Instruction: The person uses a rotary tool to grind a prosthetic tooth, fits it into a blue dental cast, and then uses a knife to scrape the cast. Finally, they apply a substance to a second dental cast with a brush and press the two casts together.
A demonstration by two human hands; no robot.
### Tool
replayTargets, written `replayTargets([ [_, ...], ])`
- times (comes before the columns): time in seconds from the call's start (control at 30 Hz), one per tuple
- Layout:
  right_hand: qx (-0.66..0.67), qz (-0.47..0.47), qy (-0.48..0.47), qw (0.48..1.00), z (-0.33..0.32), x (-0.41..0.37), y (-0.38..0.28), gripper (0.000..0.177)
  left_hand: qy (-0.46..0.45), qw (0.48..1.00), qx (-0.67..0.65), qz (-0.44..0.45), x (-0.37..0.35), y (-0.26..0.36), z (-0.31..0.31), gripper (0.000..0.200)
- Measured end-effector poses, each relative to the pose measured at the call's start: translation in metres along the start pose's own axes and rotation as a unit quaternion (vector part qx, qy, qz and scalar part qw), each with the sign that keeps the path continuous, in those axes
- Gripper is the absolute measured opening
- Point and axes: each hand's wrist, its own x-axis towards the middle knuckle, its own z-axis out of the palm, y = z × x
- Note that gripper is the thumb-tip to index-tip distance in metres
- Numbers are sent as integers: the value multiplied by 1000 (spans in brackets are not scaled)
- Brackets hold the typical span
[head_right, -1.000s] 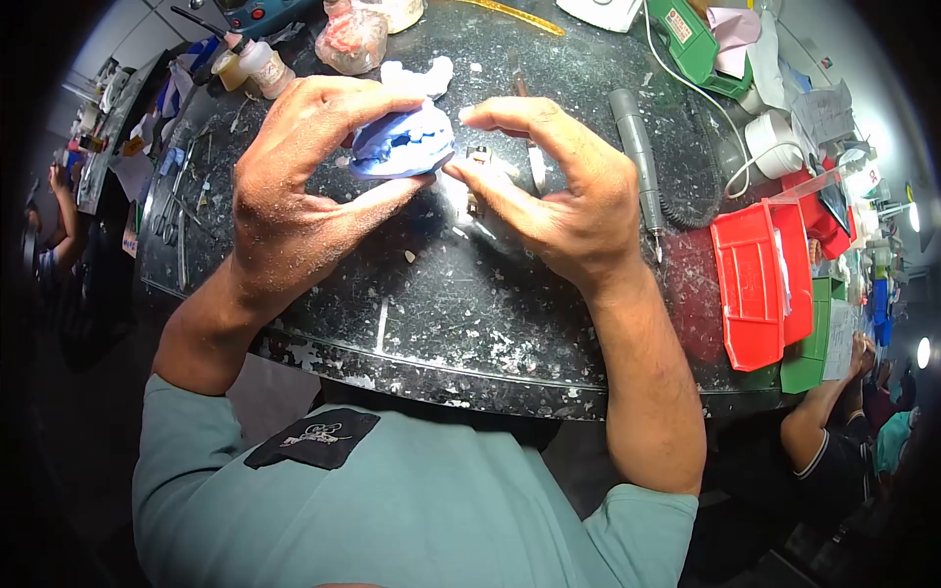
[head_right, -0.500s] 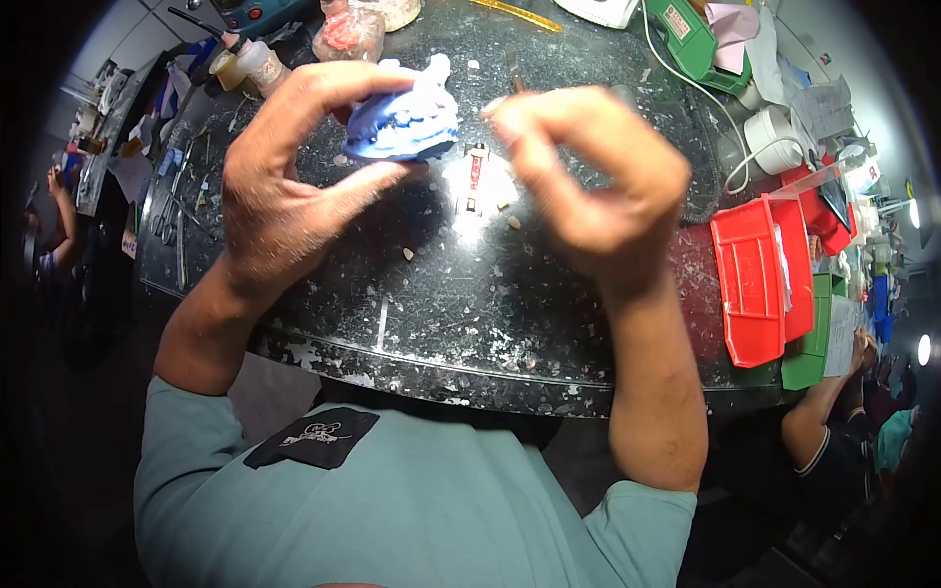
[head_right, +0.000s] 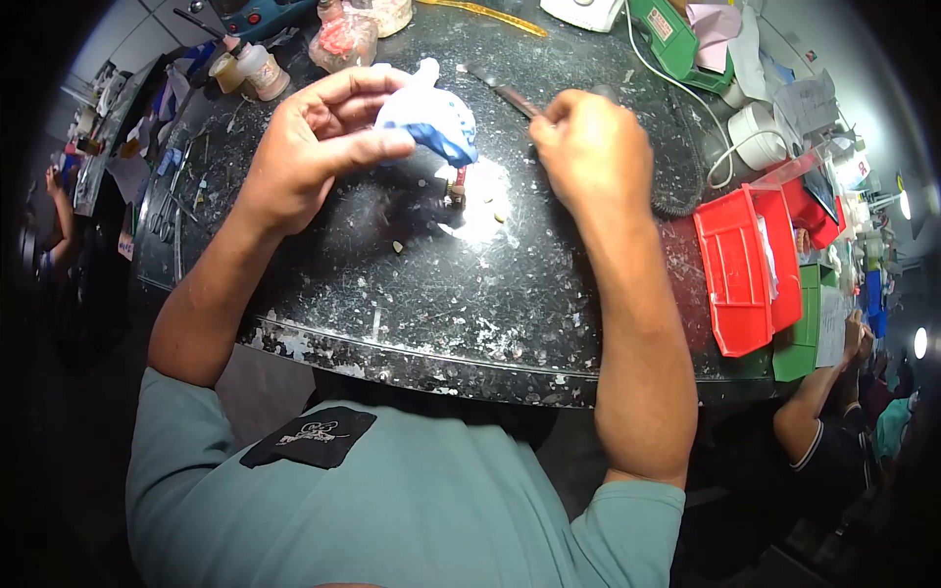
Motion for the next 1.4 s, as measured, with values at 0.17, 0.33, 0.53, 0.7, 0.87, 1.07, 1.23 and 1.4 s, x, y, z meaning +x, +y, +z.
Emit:
replayTargets([
  [0.17,393,-69,121,909,-31,-1,22,13,-5,909,349,228,-2,2,-4,56],
  [0.33,620,-307,-4,723,-32,-30,-16,22,-13,883,359,301,-2,4,-7,58],
  [0.53,546,-399,-56,735,-17,-23,-12,35,-13,879,368,302,-5,10,-9,59],
  [0.7,467,-449,-29,761,-17,-27,-18,26,-27,876,367,310,-6,11,-9,61],
  [0.87,453,-453,-15,767,-20,-24,-15,26,-33,884,317,344,-3,8,-6,64],
  [1.07,478,-427,-25,767,-21,-26,-12,25,-35,869,329,367,-2,7,-4,66],
  [1.23,470,-417,-28,777,-24,-28,-13,23,-41,863,335,376,0,8,-4,65],
  [1.4,489,-389,-46,779,-27,-31,-13,23,-59,856,327,397,1,9,-5,65],
])
